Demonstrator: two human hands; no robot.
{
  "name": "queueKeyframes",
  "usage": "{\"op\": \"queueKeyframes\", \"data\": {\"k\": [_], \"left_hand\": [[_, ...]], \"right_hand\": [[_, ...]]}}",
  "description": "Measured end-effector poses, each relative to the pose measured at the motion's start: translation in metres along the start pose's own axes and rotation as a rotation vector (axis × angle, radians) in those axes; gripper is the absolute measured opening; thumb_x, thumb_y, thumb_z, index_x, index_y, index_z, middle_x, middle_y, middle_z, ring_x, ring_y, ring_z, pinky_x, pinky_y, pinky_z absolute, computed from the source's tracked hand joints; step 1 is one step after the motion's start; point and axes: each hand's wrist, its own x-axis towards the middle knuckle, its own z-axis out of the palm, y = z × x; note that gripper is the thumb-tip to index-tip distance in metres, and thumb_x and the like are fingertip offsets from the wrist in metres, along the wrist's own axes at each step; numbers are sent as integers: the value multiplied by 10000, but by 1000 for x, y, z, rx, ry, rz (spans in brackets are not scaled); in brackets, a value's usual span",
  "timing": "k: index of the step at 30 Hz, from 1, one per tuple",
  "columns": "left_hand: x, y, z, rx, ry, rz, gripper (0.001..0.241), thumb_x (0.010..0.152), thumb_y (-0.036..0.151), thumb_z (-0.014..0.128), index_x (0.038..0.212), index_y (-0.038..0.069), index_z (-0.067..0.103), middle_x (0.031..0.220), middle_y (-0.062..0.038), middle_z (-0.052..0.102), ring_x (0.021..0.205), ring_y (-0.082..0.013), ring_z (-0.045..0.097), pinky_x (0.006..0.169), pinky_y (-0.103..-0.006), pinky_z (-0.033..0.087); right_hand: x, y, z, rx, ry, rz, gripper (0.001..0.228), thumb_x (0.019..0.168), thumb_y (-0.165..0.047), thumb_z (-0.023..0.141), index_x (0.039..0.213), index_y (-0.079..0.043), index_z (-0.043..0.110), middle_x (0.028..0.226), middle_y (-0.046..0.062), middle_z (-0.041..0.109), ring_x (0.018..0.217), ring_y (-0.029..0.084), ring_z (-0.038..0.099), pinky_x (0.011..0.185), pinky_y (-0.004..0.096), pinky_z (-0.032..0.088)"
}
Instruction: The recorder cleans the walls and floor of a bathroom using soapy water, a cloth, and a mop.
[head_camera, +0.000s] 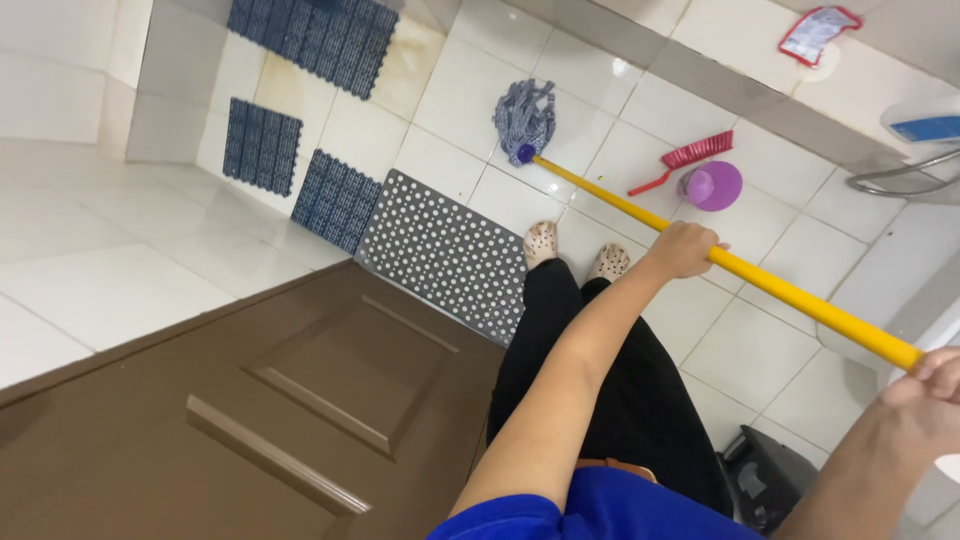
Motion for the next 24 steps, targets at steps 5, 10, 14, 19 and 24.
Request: {"op": "queueKeyframes", "data": {"k": [5,10,14,19,24], "left_hand": [[2,-52,-21,82,48,-45,164,820,241,726,789,80,723,817,-159,739,854,-353,705,803,-483,542],[-26,-129,-84,70,107,-157,116,780,217,742,817,110,760,822,-161,742,869,-354,703,826,-480,537],[-59,-198,-160,41,240,-190,118,819,192,724,797,79,748,806,-140,746,857,-352,696,806,-495,527],[-124,-303,-253,111,294,-337,275,935,243,715,753,37,728,799,-166,723,836,-360,685,853,-484,535],[-190,-394,-321,32,476,-315,127,751,95,698,863,65,749,824,-149,721,846,-343,689,832,-463,543]], "right_hand": [[15,27,73,261,-10,112,420,1090,-117,345,683,-146,245,664,52,285,578,166,288,554,268,239],[-20,18,255,254,-16,107,561,1171,-238,360,622,-161,274,530,27,272,456,184,298,484,327,287],[-50,30,389,191,-137,149,692,1228,-382,386,577,-167,292,477,23,274,437,195,297,440,327,290],[-108,79,533,200,-247,202,648,1238,-301,437,625,-154,286,489,10,250,402,166,247,446,341,268],[-167,100,658,303,-428,305,620,1208,-277,423,622,-147,270,458,0,252,367,148,246,448,324,271]]}}
